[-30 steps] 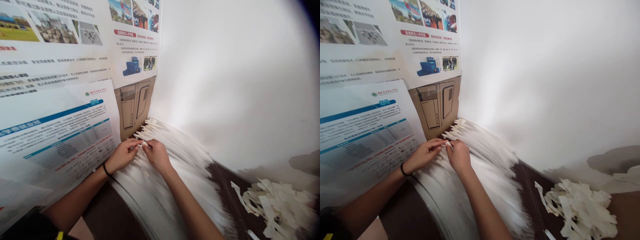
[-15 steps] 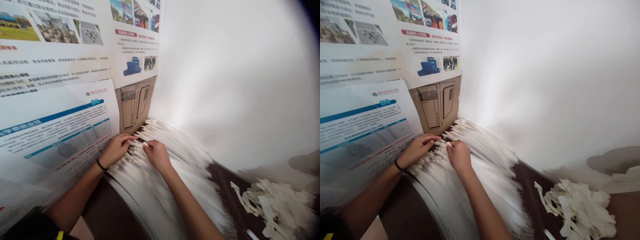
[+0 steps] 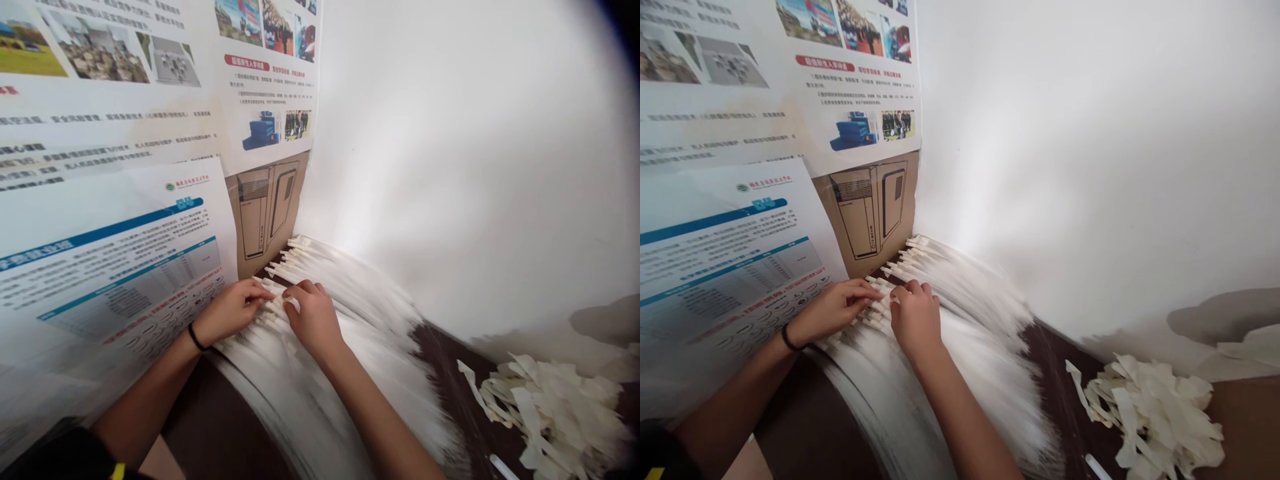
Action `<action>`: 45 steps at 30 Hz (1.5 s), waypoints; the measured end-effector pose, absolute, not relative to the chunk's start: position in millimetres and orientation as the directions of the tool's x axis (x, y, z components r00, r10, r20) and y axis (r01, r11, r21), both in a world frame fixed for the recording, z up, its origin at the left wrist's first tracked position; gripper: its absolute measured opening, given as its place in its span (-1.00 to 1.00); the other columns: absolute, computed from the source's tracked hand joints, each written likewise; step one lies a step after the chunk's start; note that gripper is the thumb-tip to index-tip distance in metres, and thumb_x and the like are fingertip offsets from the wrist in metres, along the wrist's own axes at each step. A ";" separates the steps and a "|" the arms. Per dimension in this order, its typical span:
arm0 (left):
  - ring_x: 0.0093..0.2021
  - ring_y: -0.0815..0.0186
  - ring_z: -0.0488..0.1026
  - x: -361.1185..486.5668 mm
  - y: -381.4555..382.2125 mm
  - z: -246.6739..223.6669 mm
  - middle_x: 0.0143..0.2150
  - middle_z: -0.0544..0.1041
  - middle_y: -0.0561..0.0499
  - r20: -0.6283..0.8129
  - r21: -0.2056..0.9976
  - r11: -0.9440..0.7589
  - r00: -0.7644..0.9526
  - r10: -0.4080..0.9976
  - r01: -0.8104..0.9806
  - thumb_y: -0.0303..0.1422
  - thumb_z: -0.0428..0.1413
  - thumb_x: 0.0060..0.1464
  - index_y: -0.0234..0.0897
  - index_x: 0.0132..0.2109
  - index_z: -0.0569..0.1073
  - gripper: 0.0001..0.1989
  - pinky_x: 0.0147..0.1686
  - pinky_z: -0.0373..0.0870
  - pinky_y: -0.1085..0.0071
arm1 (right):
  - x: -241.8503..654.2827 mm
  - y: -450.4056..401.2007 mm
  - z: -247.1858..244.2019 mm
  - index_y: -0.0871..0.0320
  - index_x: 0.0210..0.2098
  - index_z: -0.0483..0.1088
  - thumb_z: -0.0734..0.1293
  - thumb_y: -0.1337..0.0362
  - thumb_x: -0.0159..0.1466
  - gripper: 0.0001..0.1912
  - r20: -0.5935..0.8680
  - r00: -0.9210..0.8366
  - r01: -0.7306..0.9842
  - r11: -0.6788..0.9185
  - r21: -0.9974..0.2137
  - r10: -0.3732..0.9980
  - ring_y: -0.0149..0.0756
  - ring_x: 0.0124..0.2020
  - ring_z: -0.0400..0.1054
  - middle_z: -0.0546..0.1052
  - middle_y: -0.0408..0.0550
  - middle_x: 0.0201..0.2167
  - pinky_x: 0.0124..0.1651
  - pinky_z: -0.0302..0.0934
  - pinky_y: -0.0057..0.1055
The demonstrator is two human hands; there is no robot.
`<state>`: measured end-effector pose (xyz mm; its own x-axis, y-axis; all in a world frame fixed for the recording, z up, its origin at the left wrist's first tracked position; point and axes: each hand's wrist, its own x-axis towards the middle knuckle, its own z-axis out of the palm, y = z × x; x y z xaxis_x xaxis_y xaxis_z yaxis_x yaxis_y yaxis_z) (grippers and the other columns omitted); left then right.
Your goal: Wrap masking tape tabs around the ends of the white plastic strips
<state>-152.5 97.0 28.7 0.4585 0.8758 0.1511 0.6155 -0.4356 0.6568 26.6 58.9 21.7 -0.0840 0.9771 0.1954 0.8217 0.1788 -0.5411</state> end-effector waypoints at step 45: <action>-0.30 0.30 0.39 -168.3 100.0 45.7 -0.31 0.47 0.01 -0.137 0.690 -0.380 0.626 0.767 0.616 -0.13 0.19 -0.03 -0.28 -0.29 0.54 -0.71 -0.26 0.27 0.43 | 7.0 61.9 26.9 0.21 -0.29 0.47 0.24 0.36 0.22 -0.84 0.162 -0.140 0.814 0.207 -0.543 0.977 -0.22 -0.19 0.33 0.46 0.04 -0.20 -0.23 0.12 -0.38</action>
<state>-168.3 100.0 45.7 0.6265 0.7673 -0.1372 0.6161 -0.3796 0.6902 7.0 61.9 26.9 -0.1401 0.9768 0.1622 0.8138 0.2069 -0.5430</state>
